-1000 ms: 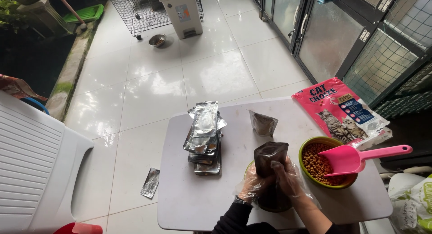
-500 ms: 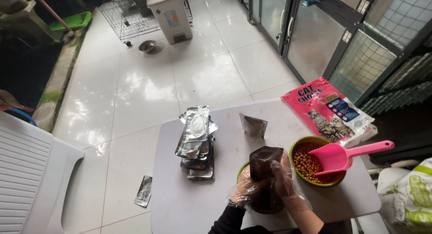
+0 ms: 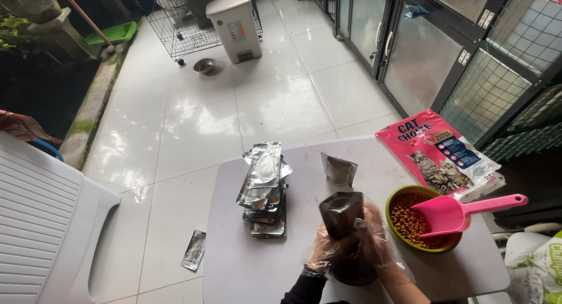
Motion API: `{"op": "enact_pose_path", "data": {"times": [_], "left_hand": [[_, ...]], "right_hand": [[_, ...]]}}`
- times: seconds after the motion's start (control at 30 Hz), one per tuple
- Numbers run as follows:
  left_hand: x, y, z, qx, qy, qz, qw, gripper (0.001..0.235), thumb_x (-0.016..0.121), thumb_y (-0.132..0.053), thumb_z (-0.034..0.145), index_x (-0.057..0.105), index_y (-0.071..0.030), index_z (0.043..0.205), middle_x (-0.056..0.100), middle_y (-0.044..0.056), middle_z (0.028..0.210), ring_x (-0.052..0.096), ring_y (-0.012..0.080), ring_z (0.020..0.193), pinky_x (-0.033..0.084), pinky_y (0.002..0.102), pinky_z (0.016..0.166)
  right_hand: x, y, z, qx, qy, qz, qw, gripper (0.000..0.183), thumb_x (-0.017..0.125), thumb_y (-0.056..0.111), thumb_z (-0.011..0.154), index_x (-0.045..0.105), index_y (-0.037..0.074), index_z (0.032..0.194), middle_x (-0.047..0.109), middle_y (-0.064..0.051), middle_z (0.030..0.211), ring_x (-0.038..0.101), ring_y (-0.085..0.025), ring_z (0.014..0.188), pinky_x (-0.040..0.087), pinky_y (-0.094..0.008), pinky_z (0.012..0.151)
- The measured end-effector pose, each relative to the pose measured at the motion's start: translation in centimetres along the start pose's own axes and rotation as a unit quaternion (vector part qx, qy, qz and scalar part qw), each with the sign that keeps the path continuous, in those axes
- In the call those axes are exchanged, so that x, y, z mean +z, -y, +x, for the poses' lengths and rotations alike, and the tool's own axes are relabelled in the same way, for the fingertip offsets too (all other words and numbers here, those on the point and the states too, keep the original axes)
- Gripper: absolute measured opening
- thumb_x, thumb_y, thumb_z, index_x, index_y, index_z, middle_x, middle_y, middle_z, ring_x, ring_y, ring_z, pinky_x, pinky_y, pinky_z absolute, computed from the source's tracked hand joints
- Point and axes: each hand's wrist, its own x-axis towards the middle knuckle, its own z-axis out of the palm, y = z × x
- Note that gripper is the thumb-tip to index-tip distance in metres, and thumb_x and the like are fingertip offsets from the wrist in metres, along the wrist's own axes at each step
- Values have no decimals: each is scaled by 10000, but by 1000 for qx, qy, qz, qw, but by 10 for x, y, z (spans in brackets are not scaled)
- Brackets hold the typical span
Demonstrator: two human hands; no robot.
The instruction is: Filling small plastic pouches with dry cat food from a bowl and sealing them.
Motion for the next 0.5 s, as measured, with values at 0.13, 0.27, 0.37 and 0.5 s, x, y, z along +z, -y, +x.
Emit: {"op": "enact_pose_path", "data": {"times": [0.13, 0.27, 0.37, 0.5], "left_hand": [[8, 16, -1, 19, -33, -212, 977, 413, 834, -233, 724, 740, -100, 1103, 774, 39, 988, 701, 158, 898, 595, 325, 802], [9, 86, 34, 32, 49, 1, 998, 483, 666, -490, 896, 623, -144, 1230, 685, 35, 1119, 667, 143, 1027, 547, 290, 938], [-9, -34, -7, 1, 36, -9, 999, 524, 660, -532, 802, 672, -177, 1187, 720, 42, 1119, 687, 168, 1049, 569, 333, 914], [0, 10, 0, -57, -8, -99, 993, 561, 798, -436, 706, 686, -184, 1194, 753, 12, 1048, 691, 140, 979, 579, 310, 841]], "right_hand": [[4, -31, 5, -67, -63, 104, 990, 669, 476, 502, 928, 526, 49, 1419, 614, -141, 1341, 571, -258, 1264, 407, -406, 1115], [12, -35, 2, 178, 100, -3, 979, 702, 607, 586, 779, 536, 293, 1413, 737, -59, 1208, 691, -267, 1110, 525, -446, 974], [7, 1, 0, 127, 36, 68, 989, 695, 630, 415, 810, 536, 171, 1454, 662, -75, 1367, 572, -216, 1313, 397, -378, 1134], [7, -5, 0, 29, -18, 45, 998, 723, 571, 604, 783, 602, 173, 1364, 737, -67, 1179, 695, -224, 1045, 548, -395, 851]]}}
